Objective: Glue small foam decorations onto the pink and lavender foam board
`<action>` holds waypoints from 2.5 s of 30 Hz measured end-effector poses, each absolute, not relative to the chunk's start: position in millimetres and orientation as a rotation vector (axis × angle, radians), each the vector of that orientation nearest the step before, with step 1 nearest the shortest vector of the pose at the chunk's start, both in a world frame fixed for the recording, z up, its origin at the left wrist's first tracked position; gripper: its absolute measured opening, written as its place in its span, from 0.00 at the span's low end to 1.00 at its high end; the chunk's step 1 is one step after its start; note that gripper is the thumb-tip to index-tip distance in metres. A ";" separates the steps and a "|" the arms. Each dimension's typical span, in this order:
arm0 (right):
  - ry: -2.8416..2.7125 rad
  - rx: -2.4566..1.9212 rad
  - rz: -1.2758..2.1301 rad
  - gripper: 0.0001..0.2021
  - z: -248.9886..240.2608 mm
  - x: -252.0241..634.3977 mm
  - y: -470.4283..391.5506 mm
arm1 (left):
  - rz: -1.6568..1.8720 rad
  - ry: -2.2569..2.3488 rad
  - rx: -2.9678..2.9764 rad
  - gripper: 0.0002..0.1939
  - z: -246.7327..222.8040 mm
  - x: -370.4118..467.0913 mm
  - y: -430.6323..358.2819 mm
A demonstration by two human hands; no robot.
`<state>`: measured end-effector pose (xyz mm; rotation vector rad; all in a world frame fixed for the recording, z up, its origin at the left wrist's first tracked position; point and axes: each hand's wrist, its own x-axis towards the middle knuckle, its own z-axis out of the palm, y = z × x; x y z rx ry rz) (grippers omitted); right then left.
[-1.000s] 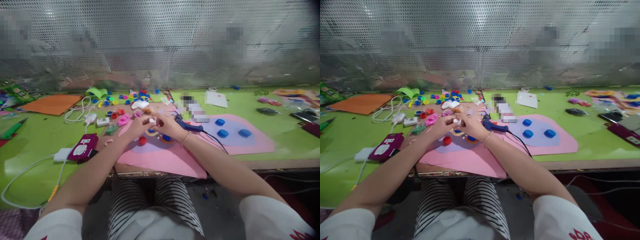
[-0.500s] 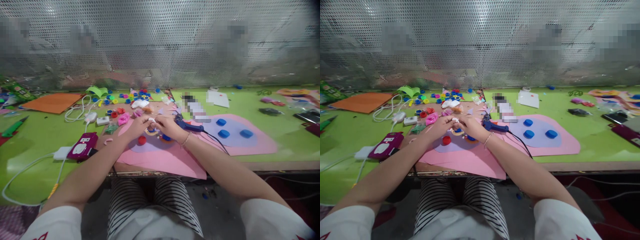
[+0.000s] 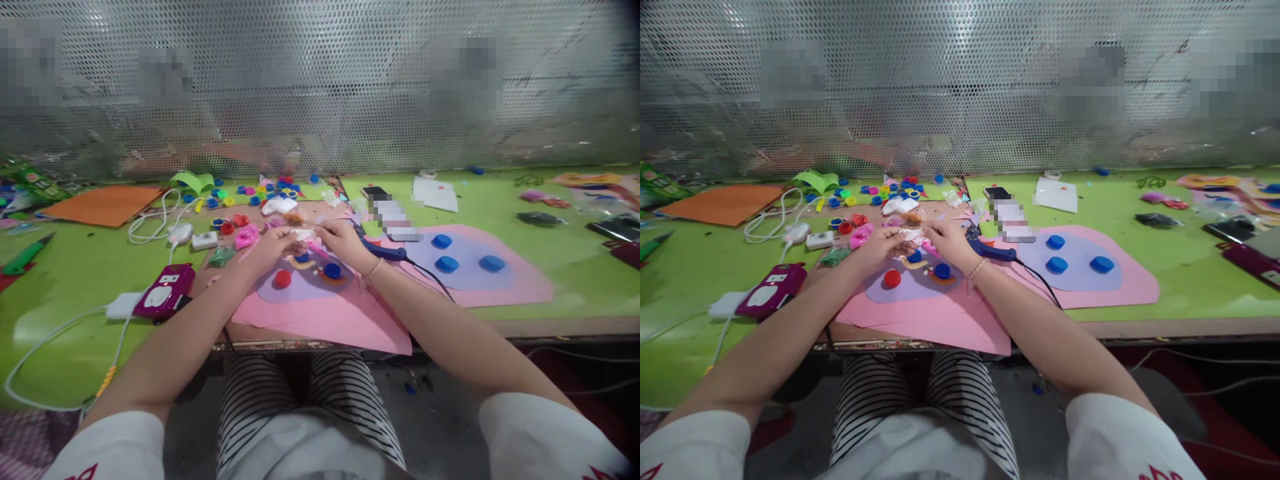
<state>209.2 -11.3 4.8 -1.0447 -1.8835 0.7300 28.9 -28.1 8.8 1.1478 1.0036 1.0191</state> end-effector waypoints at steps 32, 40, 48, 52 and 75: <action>-2.116 -0.922 0.627 0.17 14.6 204.9 -26.6 | 0.859 0.986 1.686 0.17 18.1 32.2 -46.9; -1.937 -0.794 1.251 0.20 8.8 197.3 -27.0 | 0.913 1.053 1.592 0.11 11.6 28.4 -35.8; -1.407 -0.861 1.242 0.20 4.1 202.9 -12.1 | 1.035 0.994 1.378 0.11 2.4 23.9 -24.6; -1.417 -0.947 1.077 0.19 4.4 206.6 -9.6 | 1.067 0.955 1.243 0.11 1.8 25.9 -24.9; -1.811 -0.966 0.665 0.18 6.3 208.4 -16.9 | 0.945 0.978 1.324 0.08 7.8 25.2 -30.0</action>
